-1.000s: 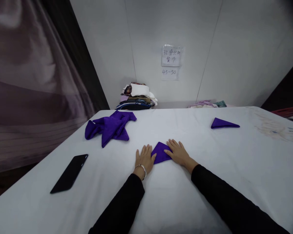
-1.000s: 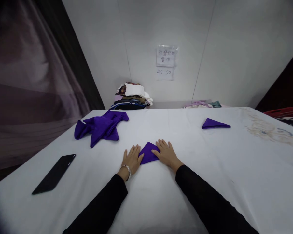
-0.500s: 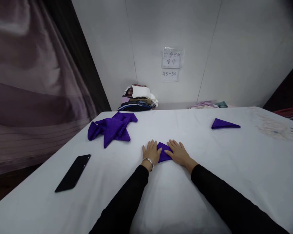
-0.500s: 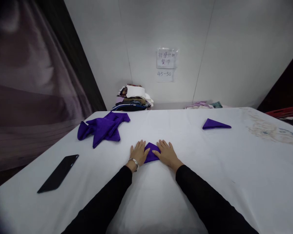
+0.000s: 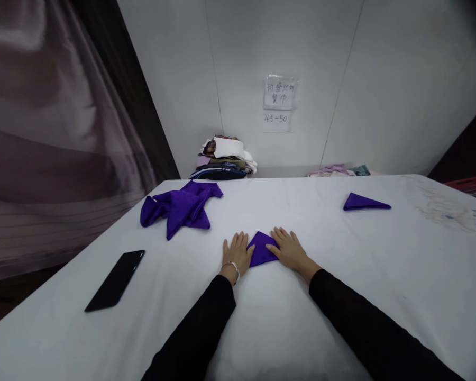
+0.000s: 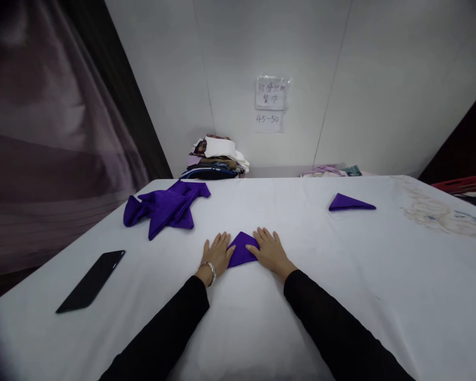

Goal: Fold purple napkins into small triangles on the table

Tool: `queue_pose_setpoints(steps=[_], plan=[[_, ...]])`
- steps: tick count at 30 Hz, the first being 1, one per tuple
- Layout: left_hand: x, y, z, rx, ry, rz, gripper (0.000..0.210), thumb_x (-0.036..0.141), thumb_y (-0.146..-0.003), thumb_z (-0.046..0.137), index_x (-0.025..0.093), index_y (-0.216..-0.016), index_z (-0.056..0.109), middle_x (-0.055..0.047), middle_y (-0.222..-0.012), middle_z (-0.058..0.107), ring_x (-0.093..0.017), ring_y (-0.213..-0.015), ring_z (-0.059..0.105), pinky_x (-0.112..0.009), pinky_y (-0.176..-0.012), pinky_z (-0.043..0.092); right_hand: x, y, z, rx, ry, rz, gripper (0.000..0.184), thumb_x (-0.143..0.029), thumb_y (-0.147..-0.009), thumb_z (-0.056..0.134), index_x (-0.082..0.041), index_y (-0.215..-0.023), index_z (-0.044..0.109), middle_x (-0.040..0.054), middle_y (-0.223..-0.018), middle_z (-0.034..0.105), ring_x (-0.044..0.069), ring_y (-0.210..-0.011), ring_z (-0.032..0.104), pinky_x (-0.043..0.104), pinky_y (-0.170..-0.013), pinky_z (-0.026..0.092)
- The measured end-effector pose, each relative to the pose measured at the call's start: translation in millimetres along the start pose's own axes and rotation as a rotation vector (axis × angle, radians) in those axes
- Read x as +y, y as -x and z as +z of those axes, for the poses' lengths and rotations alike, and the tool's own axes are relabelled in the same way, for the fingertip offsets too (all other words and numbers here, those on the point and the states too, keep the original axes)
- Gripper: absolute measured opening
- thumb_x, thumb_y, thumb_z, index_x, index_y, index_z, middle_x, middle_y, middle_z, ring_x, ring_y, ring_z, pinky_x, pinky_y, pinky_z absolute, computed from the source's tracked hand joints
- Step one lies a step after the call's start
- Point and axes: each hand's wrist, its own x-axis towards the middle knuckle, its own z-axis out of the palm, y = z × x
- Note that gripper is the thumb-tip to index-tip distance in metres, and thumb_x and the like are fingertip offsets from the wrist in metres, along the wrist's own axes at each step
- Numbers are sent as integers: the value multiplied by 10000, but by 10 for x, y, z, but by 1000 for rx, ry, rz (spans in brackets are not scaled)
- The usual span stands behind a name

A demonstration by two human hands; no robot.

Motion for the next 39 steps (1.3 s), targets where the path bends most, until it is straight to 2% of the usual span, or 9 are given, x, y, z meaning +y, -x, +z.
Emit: queue_pose_setpoints(steps=[5,9,13,16,19,24,32,37,39], plan=[[-153,125,-39,-20,-29,8,564,477,-896,147,192,-1367,271,-46,-1457,248,-223,-1346,154,-551,-1055,134,-7,10,-20,-8,-11,2,736,-655,-847,122,-182,-1396,252,57,-1470,188,225,-1347,96,426,-1059,25],[-180,110,-114,-70,11,-38,582,507,-883,196,186,-1363,277,-67,-1454,253,-234,-1340,177,-562,-1045,146,-13,12,-27,-5,-14,3,734,-655,-846,131,-182,-1392,260,60,-1467,200,224,-1346,105,433,-1059,31],[-5,19,-166,-17,36,-82,568,479,-889,196,178,-1365,275,-90,-1459,235,-247,-1336,187,-563,-1043,148,-14,11,-26,3,-10,5,727,-653,-847,140,-188,-1393,260,62,-1466,203,224,-1345,108,440,-1057,35],[176,-2,-128,36,14,52,554,465,-890,202,197,-1371,263,-64,-1469,214,-236,-1348,141,-548,-1062,103,-7,10,-16,14,0,-4,723,-647,-852,141,-181,-1391,262,64,-1464,208,222,-1344,113,447,-1056,46],[248,25,-52,-2,8,110,563,469,-890,182,203,-1383,236,-45,-1473,202,-239,-1349,136,-543,-1067,101,-2,8,-6,11,9,-6,720,-645,-853,136,-184,-1392,259,62,-1466,202,219,-1344,110,448,-1055,48],[114,93,19,-24,5,63,587,486,-891,134,191,-1397,192,-53,-1474,197,-230,-1349,139,-528,-1069,123,-10,6,-5,-13,29,0,717,-644,-852,143,-190,-1398,242,59,-1470,192,222,-1347,90,440,-1057,38],[-94,264,-24,-4,-20,17,555,456,-900,131,201,-1380,243,-52,-1459,248,-227,-1347,149,-545,-1060,132,-7,8,5,-19,28,-4,737,-650,-846,136,-174,-1399,239,65,-1470,188,230,-1346,93,462,-1056,48],[-123,330,-73,6,-32,-16,511,438,-898,175,231,-1339,329,-51,-1439,298,-242,-1333,199,-573,-1039,162,7,6,39,-6,29,-1,735,-652,-843,159,-179,-1397,245,64,-1467,199,233,-1344,108,459,-1056,54],[-90,318,-82,47,-50,-21,503,428,-897,194,229,-1336,337,-57,-1440,297,-243,-1335,192,-572,-1044,154,14,4,50,-1,26,-4,734,-653,-842,161,-179,-1395,250,63,-1466,201,234,-1343,115,462,-1056,54]])
